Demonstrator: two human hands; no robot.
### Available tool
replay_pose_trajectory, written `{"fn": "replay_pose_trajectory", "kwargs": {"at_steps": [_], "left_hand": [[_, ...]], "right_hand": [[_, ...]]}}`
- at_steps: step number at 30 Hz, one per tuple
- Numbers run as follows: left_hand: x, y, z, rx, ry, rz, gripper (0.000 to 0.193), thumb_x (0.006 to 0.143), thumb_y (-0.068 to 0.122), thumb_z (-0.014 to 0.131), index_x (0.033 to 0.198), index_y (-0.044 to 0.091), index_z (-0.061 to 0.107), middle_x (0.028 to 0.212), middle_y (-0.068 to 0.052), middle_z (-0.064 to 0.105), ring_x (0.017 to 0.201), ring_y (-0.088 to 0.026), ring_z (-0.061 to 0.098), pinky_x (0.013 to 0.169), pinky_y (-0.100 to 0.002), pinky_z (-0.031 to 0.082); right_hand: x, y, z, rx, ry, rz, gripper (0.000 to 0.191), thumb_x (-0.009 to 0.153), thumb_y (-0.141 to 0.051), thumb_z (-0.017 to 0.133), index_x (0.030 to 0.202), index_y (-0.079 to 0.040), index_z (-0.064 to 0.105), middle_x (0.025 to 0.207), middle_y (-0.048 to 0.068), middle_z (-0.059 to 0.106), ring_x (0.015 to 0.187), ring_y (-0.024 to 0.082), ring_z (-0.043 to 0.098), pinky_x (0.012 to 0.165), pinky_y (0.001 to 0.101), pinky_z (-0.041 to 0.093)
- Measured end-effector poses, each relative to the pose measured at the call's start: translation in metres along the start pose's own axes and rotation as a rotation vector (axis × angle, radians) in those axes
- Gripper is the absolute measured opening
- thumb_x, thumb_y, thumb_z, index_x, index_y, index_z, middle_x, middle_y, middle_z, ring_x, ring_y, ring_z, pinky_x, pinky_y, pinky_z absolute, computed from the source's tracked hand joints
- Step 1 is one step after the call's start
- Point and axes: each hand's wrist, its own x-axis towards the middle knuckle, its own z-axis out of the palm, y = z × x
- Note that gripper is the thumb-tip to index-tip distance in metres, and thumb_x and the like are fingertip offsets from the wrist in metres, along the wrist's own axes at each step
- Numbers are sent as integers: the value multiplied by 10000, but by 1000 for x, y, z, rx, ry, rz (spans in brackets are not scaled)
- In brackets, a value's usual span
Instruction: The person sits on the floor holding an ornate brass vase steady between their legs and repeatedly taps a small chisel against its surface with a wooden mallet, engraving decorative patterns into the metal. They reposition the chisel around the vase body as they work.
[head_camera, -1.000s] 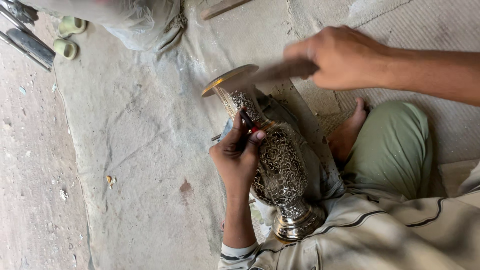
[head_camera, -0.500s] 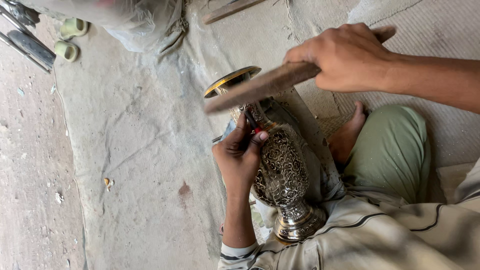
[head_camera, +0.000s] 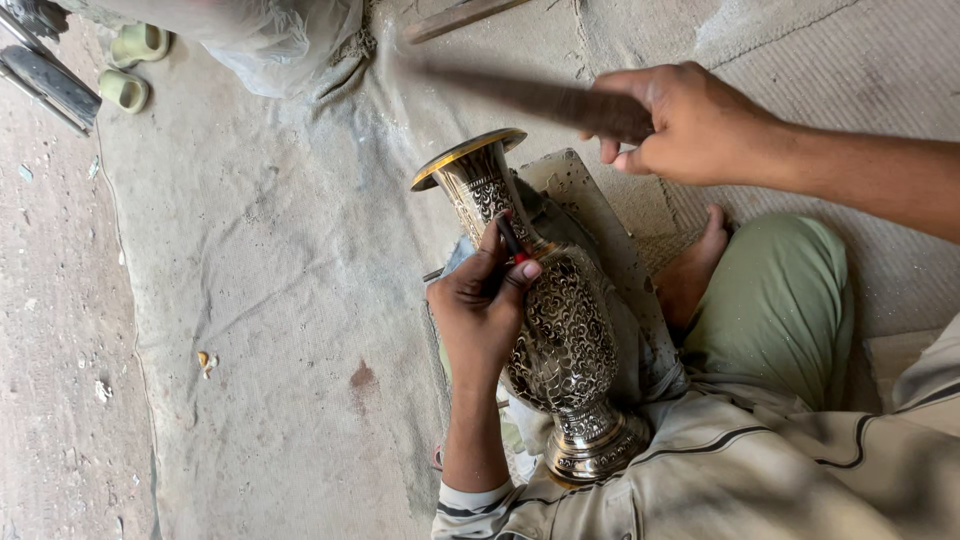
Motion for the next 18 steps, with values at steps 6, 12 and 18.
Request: {"fn": "replay_pose_trajectory", "kwargs": {"at_steps": [6,12,18], "left_hand": [[2,-4,-2,-87,-36,-4,226,824,-24,818,1017,-108,736,1255,-114,745,1020,-3,624,849,-198,525],[3,-4,-2,-58,-51,-4,216,830,-34,808,1015,-116,734,1247,-125,761,1007,3,607,853,-200,529],[5,-3,-4,-30,-78,-36,373,821,-3,818,1179,-58,728,1187,-108,780,953,9,614,842,-199,532]], "right_hand": [[-2,9,3,-68,-35,111,328,792,-104,716,1110,-184,703,771,-20,747,674,151,715,675,388,571],[-3,15,5,-335,-126,253,245,899,-184,726,1138,-237,716,702,32,700,583,179,651,564,404,524],[-6,15,5,-459,-162,263,336,916,-181,718,1229,-298,683,720,-8,698,588,149,664,589,363,534]]}}
